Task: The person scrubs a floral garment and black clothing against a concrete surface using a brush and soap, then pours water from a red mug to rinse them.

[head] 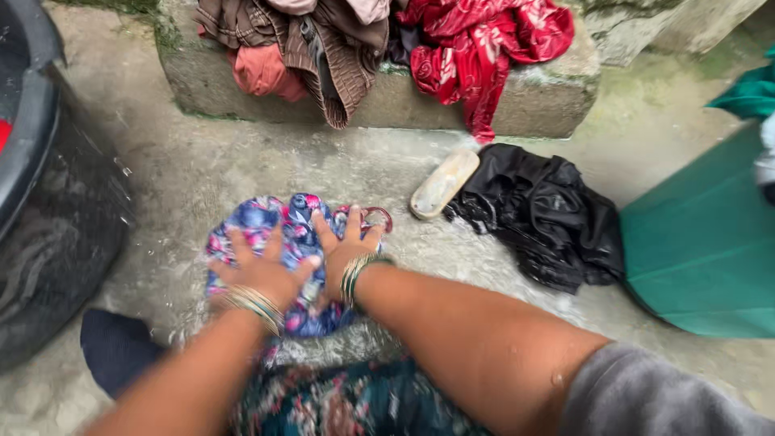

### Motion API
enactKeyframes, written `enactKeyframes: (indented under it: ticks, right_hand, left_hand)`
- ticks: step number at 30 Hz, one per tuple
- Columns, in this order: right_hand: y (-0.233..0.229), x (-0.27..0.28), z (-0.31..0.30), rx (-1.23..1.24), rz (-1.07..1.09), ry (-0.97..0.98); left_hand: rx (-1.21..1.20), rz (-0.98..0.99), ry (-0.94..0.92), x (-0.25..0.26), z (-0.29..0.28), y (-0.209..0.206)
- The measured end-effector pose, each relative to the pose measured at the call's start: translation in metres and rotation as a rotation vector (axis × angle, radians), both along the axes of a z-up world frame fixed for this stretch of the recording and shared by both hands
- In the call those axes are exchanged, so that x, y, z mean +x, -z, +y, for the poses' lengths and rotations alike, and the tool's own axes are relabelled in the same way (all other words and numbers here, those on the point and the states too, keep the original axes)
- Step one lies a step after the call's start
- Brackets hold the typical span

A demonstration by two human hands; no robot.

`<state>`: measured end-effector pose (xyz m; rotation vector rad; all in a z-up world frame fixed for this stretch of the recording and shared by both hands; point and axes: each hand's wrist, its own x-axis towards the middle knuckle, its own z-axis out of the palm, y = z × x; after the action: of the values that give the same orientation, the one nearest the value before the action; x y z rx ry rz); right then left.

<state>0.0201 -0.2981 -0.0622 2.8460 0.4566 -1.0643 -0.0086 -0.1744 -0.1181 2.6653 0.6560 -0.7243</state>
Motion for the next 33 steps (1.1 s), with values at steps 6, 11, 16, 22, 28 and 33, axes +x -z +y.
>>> enactKeyframes:
  ticks: [6,11,16,22,28,33]
  right_hand:
    - [0.069,0.044,0.001,0.342,-0.315,-0.002]
    - [0.108,0.075,-0.014,0.696,-0.514,0.062]
    - [0.077,0.066,-0.05,1.001,-0.804,-0.195]
    - [0.079,0.048,-0.013,0.297,-0.305,-0.314]
    - [0.073,0.067,-0.02,0.609,-0.271,-0.011]
    - [0.068,0.056,-0.01,0.334,-0.118,0.062]
  left_hand:
    - [0.161,-0.559,0.19,0.033,0.021,0.056]
    - [-0.203,-0.454,0.118,0.093,0.039,0.03]
    - [-0.172,-1.035,0.422,0.024,0.017,0.002]
    - [-0.257,-0.329,0.476,0.018,0.043,0.037]
    - [-0.282,-0.574,-0.074,0.112,0.088,0.069]
    - [-0.598,-0.281,0.278,0.104,0.008,0.069]
